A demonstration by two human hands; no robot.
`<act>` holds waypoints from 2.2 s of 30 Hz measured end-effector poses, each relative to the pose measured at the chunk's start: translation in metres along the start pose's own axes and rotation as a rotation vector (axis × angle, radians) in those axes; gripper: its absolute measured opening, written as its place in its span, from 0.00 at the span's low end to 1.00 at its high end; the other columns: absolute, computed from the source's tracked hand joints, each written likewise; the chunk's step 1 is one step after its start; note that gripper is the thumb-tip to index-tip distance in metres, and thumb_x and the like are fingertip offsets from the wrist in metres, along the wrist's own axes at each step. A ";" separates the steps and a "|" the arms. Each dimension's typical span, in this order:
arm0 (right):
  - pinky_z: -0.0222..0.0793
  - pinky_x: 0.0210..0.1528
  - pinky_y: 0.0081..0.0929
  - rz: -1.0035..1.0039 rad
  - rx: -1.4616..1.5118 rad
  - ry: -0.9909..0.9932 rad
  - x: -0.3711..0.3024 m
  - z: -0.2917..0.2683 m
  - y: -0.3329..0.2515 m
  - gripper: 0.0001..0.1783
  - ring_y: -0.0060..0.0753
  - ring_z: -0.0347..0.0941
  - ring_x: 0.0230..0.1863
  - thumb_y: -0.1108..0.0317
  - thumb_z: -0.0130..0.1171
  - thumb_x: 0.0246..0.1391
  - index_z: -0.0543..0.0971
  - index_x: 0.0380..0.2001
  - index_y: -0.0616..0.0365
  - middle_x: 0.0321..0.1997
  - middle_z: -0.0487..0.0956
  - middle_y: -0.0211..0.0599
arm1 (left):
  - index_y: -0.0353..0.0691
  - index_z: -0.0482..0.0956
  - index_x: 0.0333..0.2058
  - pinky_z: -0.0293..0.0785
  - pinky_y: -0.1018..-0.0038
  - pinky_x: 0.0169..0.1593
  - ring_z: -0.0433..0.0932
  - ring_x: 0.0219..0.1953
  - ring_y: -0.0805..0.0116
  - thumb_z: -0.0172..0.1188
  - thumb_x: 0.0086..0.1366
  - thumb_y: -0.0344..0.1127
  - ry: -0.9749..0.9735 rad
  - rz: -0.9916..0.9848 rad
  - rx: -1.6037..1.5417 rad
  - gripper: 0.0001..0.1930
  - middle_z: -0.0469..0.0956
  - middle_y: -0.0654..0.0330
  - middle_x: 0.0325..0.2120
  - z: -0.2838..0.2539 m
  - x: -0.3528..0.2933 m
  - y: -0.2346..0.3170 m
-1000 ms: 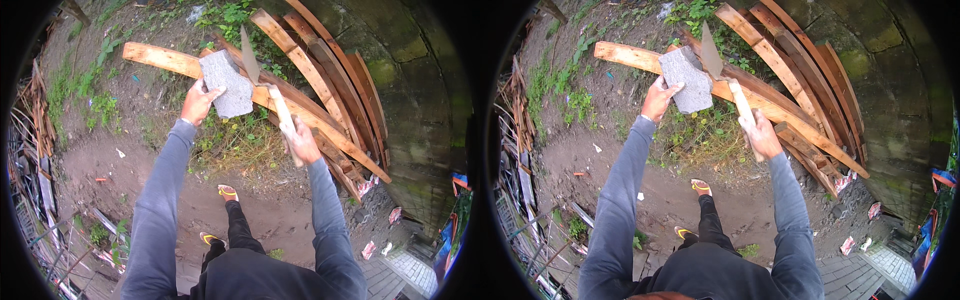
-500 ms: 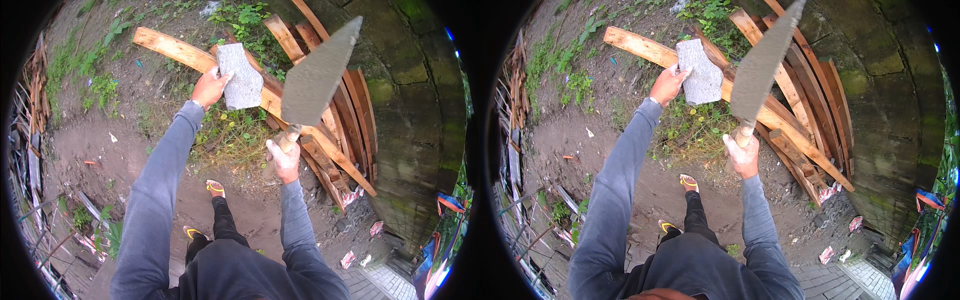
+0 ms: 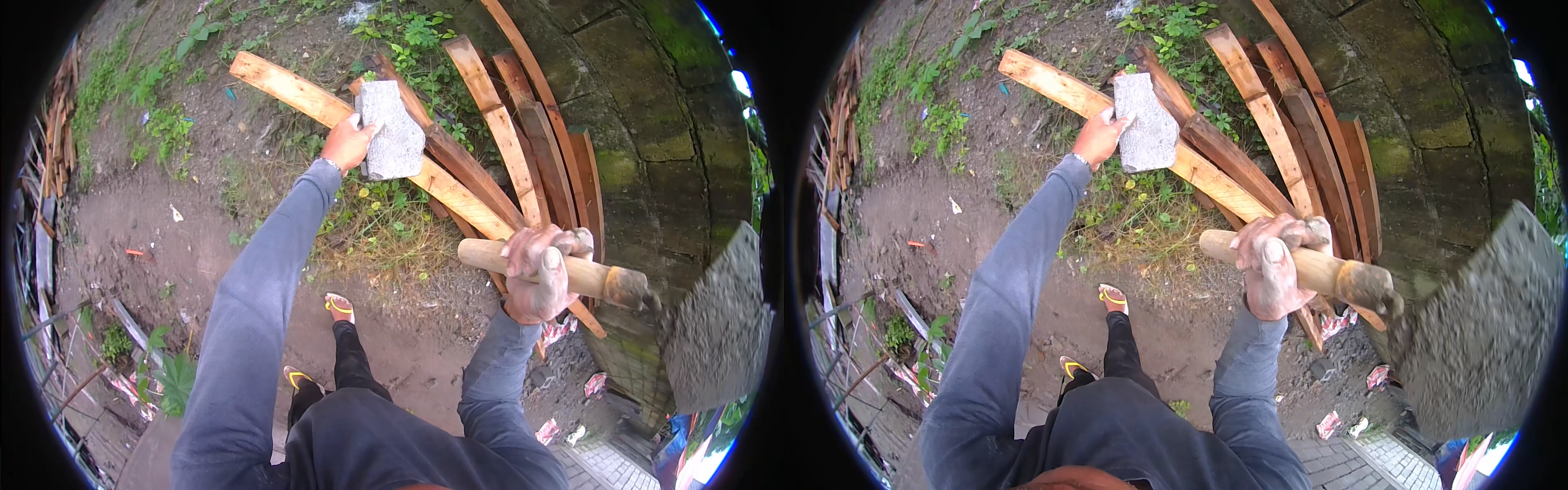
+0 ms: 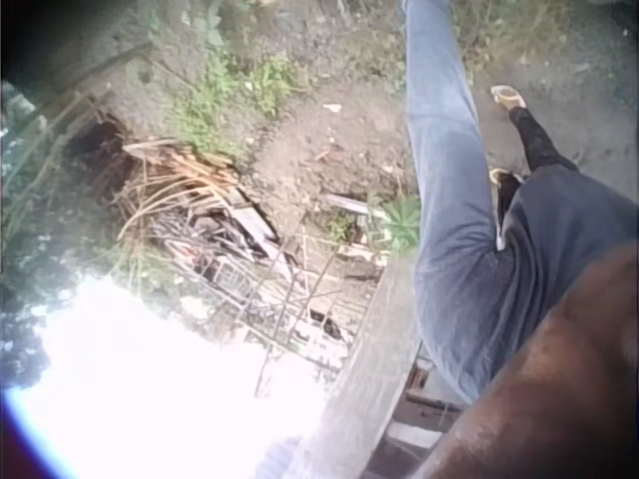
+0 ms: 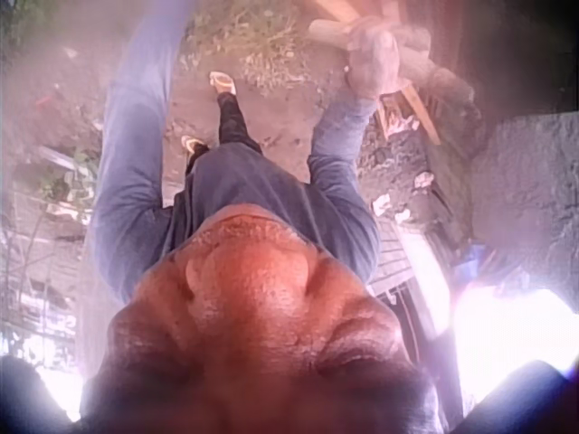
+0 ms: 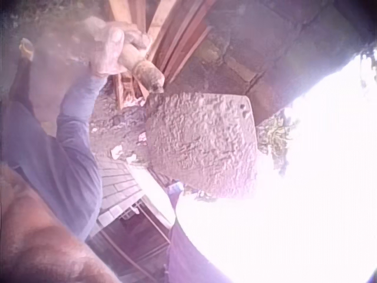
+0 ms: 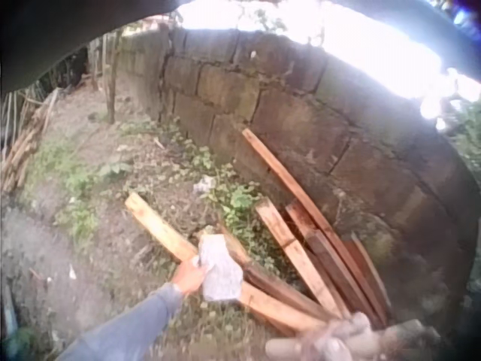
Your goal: The person lays concrete blocks on a partially built wall, applies mortar with a trowel, and taps blocks into place. They also cut a block with a hammer and place the pieces into gaps in the wall.
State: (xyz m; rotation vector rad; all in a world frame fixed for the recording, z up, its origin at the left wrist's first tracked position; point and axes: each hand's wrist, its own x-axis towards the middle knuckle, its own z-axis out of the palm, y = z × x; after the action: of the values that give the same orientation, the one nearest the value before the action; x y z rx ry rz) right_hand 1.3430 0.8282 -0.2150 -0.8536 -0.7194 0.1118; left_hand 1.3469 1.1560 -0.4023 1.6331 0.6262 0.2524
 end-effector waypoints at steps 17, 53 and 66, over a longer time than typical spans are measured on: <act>0.70 0.19 0.25 0.229 -0.309 0.240 -0.037 0.008 0.054 0.08 0.24 0.72 0.20 0.81 0.61 0.54 0.72 0.29 0.60 0.24 0.71 0.33 | 0.30 0.75 0.56 0.74 0.72 0.53 0.80 0.46 0.71 0.62 0.69 0.45 -0.019 0.046 0.096 0.26 0.83 0.55 0.47 0.007 -0.014 -0.001; 0.71 0.21 0.24 0.314 -0.216 0.211 -0.018 -0.024 0.082 0.09 0.20 0.71 0.18 0.74 0.66 0.55 0.74 0.28 0.58 0.22 0.76 0.30 | 0.31 0.77 0.52 0.75 0.71 0.50 0.82 0.43 0.69 0.62 0.69 0.43 -0.079 0.093 0.044 0.21 0.84 0.55 0.44 0.013 0.009 0.010; 0.70 0.18 0.27 0.860 -0.537 0.263 -0.055 -0.062 0.100 0.10 0.24 0.69 0.15 0.71 0.64 0.51 0.71 0.25 0.58 0.19 0.73 0.31 | 0.27 0.71 0.58 0.73 0.72 0.53 0.79 0.48 0.70 0.61 0.70 0.42 -0.108 0.041 0.143 0.26 0.81 0.53 0.49 0.010 0.010 0.033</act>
State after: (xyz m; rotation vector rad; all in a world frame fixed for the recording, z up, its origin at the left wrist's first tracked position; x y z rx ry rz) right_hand 1.3581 0.8344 -0.3444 -1.6224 -0.0834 0.5799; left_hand 1.3686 1.1513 -0.3744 1.7854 0.5389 0.1503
